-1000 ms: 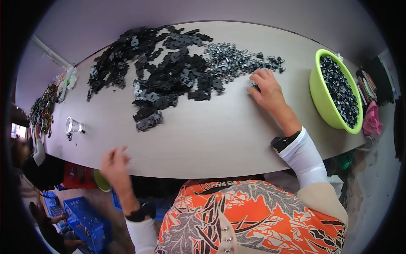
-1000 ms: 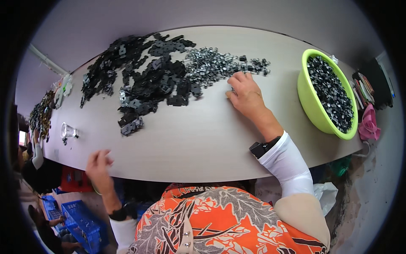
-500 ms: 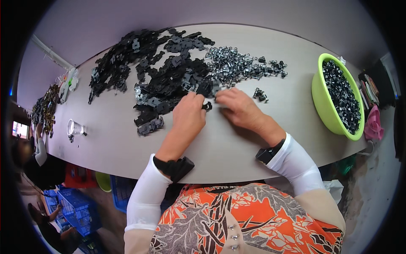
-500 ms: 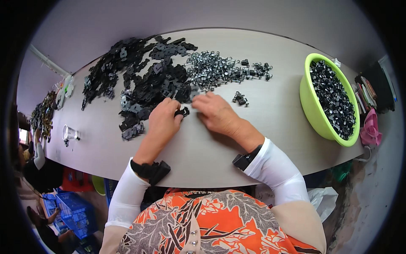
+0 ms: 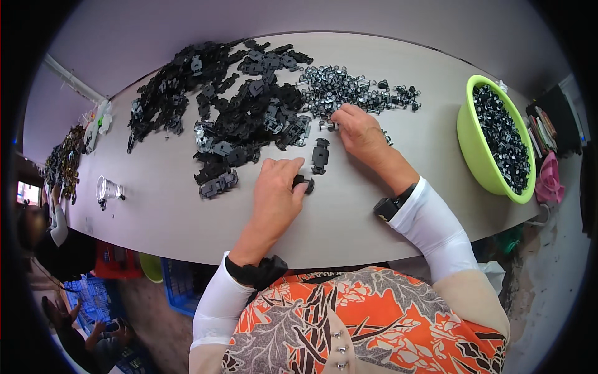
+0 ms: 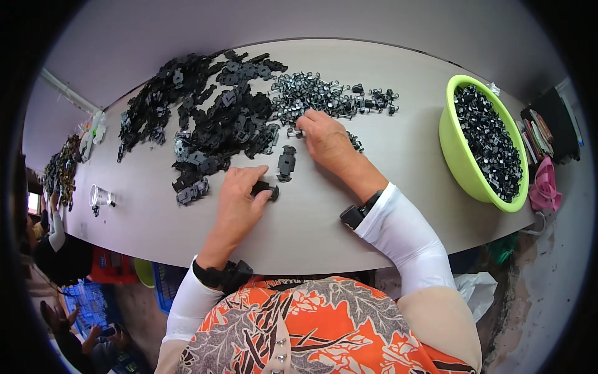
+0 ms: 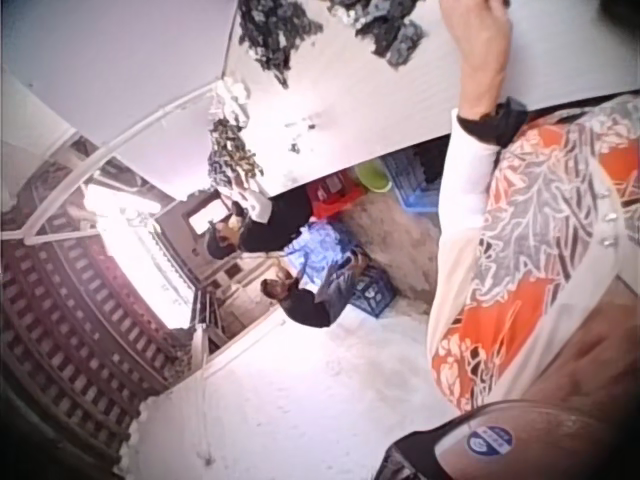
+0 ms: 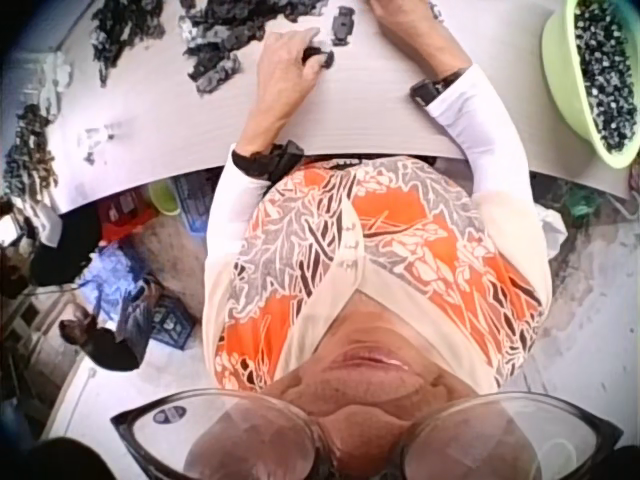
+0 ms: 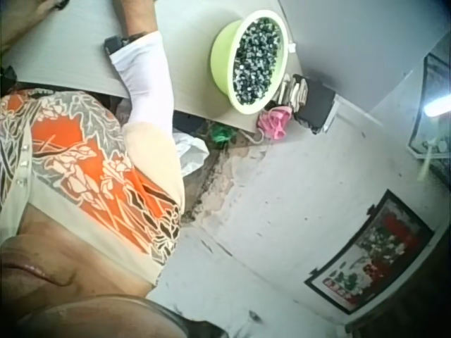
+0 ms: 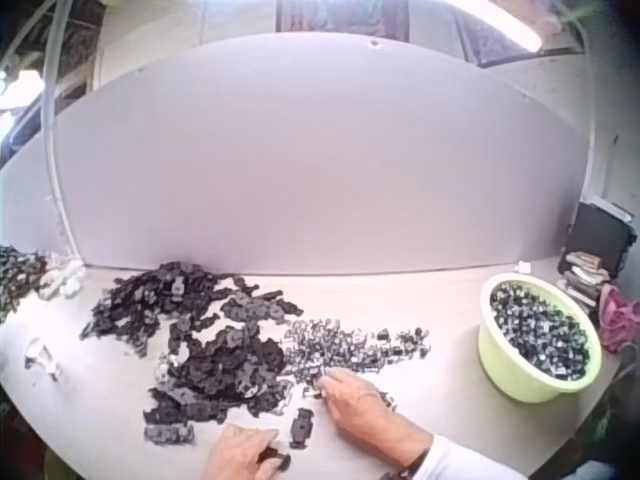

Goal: The person assembles small black plastic components by hand at a table. They repeatedly pick up a plastic housing and a metal pin, insert the pin into the housing, and place the assembled unit on the table. The person works continuously through the clip, handling the parts one at a time.

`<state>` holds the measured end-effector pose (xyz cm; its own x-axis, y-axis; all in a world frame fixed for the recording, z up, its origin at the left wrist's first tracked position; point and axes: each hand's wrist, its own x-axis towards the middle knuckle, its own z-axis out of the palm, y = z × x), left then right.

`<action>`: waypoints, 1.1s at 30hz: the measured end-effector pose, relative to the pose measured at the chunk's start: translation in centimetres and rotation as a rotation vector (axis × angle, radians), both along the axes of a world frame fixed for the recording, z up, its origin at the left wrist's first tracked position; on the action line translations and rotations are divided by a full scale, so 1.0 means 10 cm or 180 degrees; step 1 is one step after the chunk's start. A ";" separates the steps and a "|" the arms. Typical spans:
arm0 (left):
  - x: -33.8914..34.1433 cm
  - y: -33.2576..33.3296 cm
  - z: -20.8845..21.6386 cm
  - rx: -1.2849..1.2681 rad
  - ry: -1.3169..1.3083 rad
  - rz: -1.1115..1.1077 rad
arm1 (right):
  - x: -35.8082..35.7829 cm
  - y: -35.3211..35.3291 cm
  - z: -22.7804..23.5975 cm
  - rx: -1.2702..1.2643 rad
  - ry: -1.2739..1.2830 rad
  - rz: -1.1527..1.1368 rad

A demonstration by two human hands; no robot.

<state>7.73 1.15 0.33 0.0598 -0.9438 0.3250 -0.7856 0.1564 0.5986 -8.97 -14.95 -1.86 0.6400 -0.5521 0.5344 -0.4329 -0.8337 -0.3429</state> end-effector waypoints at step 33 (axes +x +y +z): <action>-0.04 0.32 0.01 0.2344 0.4538 -0.0332 | -0.39 0.47 0.14 0.0413 0.0309 0.0452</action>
